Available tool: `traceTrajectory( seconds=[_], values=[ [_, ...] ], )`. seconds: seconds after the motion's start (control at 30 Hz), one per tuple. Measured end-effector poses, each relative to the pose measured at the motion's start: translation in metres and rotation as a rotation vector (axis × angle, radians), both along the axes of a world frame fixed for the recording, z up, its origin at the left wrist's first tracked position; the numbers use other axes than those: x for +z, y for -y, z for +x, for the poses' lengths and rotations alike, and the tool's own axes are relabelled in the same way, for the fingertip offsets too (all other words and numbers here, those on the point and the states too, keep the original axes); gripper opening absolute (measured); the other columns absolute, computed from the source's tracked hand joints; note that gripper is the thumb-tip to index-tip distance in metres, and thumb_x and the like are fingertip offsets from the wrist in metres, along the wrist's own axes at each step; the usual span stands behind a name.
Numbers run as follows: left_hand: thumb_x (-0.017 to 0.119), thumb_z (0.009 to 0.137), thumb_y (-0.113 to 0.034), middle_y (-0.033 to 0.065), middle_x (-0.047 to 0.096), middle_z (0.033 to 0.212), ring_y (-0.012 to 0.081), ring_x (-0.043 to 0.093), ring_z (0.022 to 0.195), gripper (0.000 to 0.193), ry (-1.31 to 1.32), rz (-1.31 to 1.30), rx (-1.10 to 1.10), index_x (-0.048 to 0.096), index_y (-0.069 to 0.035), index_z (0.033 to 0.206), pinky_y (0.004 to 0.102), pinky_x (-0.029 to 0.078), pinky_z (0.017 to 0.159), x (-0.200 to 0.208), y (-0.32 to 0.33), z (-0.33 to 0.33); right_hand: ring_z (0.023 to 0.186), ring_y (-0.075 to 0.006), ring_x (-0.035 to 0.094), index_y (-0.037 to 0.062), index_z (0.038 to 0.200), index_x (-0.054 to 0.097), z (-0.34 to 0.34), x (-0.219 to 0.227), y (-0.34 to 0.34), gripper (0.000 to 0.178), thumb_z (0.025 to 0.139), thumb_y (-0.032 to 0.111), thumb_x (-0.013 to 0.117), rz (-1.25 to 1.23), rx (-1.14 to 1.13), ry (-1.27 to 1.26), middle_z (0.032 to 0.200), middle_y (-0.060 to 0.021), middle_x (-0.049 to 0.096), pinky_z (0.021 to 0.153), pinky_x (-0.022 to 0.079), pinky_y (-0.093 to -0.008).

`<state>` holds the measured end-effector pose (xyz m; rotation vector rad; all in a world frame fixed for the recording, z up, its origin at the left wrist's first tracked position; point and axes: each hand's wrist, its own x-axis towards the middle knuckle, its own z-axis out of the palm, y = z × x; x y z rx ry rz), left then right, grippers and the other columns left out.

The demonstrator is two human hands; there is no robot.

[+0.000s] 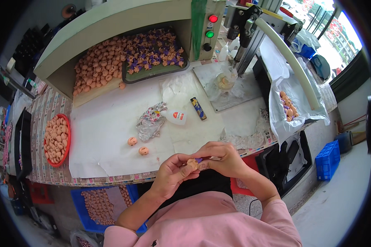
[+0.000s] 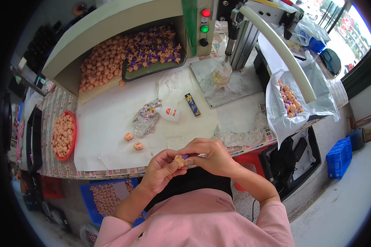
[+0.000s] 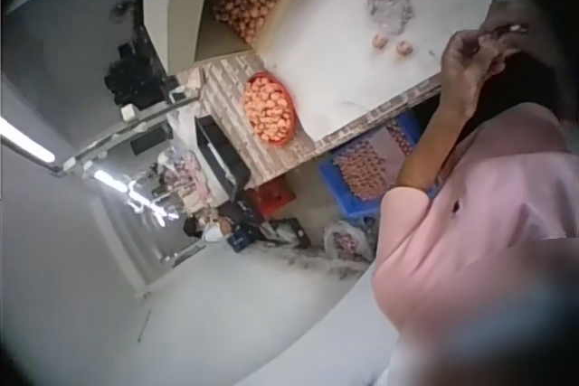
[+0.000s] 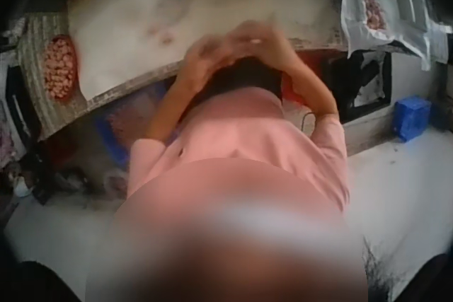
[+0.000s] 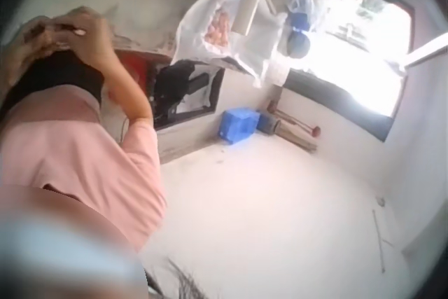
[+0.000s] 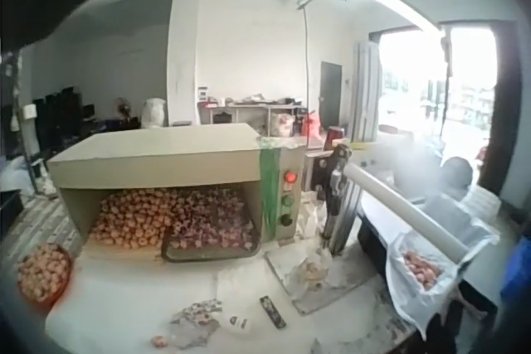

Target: Manually assemble and inspect small plastic toy head components using a press jig at a factory workbench.

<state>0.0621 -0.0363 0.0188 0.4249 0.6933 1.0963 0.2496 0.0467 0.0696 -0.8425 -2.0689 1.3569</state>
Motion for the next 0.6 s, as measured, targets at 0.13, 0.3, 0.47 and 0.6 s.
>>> traceTrajectory(
  seconds=[0.13, 0.3, 0.47, 0.6],
  values=[
    [0.057, 0.093, -0.008, 0.0096, 0.061, 0.106, 0.0203, 0.064, 0.1, 0.027, 0.12, -0.032, 0.022, 0.05, -0.004, 0.12, 0.0302, 0.055, 0.087, 0.011, 0.003, 0.005, 0.084, -0.0145, 0.065, 0.0028, 0.1, 0.072, 0.023, 0.024, -0.03, 0.026, 0.074, 0.0, 0.074, -0.038, 0.004, 0.01, 0.09, -0.0074, 0.069, 0.071, 0.051, -0.0275],
    [0.056, 0.094, -0.008, 0.0093, 0.061, 0.107, 0.0196, 0.064, 0.1, 0.028, 0.092, -0.061, 0.053, 0.051, -0.003, 0.121, 0.0306, 0.055, 0.088, 0.016, 0.009, 0.006, 0.089, -0.0098, 0.061, 0.0025, 0.112, 0.066, 0.049, 0.108, -0.107, 0.022, 0.097, 0.01, 0.052, 0.916, -0.794, -0.454, 0.103, -0.0079, 0.068, 0.077, 0.048, -0.0235],
    [0.056, 0.094, -0.009, 0.0089, 0.061, 0.108, 0.0188, 0.064, 0.1, 0.026, 0.117, -0.068, -0.033, 0.054, -0.002, 0.119, 0.0299, 0.054, 0.087, 0.027, 0.008, 0.021, 0.099, -0.0168, 0.06, -0.0007, 0.12, 0.06, 0.028, 0.206, -0.192, 0.032, 0.094, 0.017, 0.055, 1.015, -0.091, -1.035, 0.108, -0.011, 0.066, 0.086, 0.045, -0.0254],
    [0.057, 0.093, -0.009, 0.0096, 0.061, 0.109, 0.0188, 0.064, 0.1, 0.028, 0.121, -0.043, -0.003, 0.053, -0.002, 0.12, 0.0301, 0.054, 0.088, 0.032, 0.012, 0.021, 0.098, -0.0171, 0.06, -0.0004, 0.12, 0.06, 0.022, 0.233, -0.177, 0.031, 0.094, 0.016, 0.054, 0.576, -0.616, -0.294, 0.106, -0.01, 0.067, 0.086, 0.045, -0.0267]
  ],
)
